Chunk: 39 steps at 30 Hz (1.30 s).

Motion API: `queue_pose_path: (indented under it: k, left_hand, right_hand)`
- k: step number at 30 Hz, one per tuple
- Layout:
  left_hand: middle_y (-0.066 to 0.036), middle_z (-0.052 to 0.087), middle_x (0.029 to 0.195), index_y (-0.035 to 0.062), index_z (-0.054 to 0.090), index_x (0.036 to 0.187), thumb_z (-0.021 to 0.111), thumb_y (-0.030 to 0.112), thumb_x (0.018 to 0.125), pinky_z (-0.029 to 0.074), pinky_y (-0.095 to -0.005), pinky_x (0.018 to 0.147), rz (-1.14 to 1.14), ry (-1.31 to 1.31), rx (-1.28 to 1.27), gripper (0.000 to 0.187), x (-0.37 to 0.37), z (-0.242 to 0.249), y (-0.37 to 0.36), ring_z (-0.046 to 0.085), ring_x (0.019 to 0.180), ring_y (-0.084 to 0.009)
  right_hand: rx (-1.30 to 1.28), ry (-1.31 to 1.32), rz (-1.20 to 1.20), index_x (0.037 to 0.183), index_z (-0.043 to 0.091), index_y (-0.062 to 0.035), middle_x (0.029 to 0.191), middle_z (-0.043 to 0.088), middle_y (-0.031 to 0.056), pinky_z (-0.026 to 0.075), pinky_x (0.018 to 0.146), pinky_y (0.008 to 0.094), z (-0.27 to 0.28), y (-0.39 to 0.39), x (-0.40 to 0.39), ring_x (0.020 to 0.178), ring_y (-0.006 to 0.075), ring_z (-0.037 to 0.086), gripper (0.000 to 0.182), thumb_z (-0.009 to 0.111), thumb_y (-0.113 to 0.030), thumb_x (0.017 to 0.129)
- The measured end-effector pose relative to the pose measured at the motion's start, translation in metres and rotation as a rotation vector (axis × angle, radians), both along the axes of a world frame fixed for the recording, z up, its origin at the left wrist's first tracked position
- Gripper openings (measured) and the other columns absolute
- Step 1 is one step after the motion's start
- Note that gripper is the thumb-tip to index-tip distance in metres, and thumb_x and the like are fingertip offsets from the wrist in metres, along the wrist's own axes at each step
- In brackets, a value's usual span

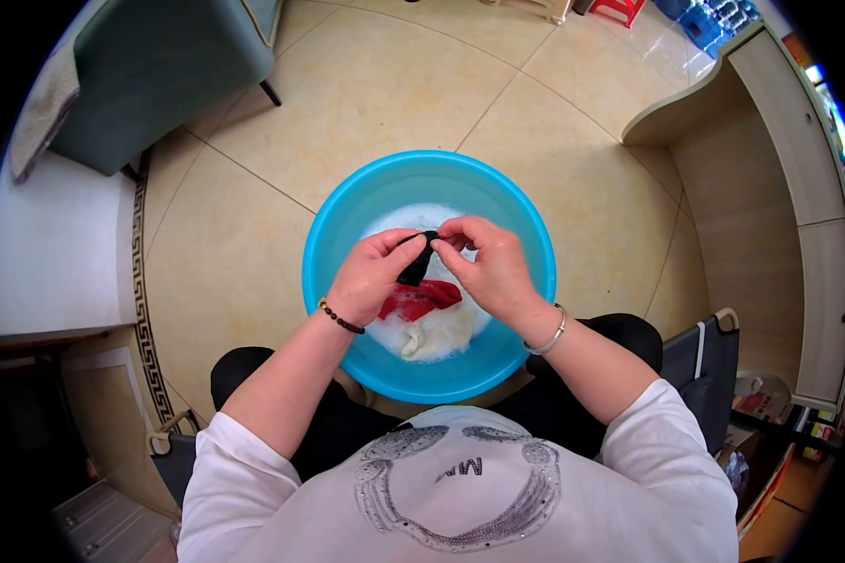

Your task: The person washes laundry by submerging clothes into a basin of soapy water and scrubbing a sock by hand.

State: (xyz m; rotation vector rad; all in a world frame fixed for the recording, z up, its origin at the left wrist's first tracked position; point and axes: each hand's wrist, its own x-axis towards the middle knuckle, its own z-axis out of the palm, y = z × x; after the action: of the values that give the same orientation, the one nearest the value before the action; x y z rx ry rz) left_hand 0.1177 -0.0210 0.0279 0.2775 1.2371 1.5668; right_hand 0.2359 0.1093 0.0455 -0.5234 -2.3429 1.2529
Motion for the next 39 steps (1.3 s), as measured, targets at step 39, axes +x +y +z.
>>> queue_pose_path:
  k: [39]
  left_hand:
    - [-0.006, 0.065, 0.094, -0.0023, 0.061, 0.106, 0.057, 0.017, 0.091, 0.05, -0.0252, 0.075, 0.031, 0.008, 0.075, 0.025, 0.002, 0.011, -0.003, 0.061, 0.083, -0.0109]
  right_hand:
    - [-0.113, -0.1, -0.099, 0.077, 0.058, -0.0022, 0.068, 0.062, 0.0106, 0.047, 0.057, 0.0316, -0.006, 0.026, -0.003, 0.062, 0.0215, 0.061, 0.011, 0.059, -0.013, 0.079]
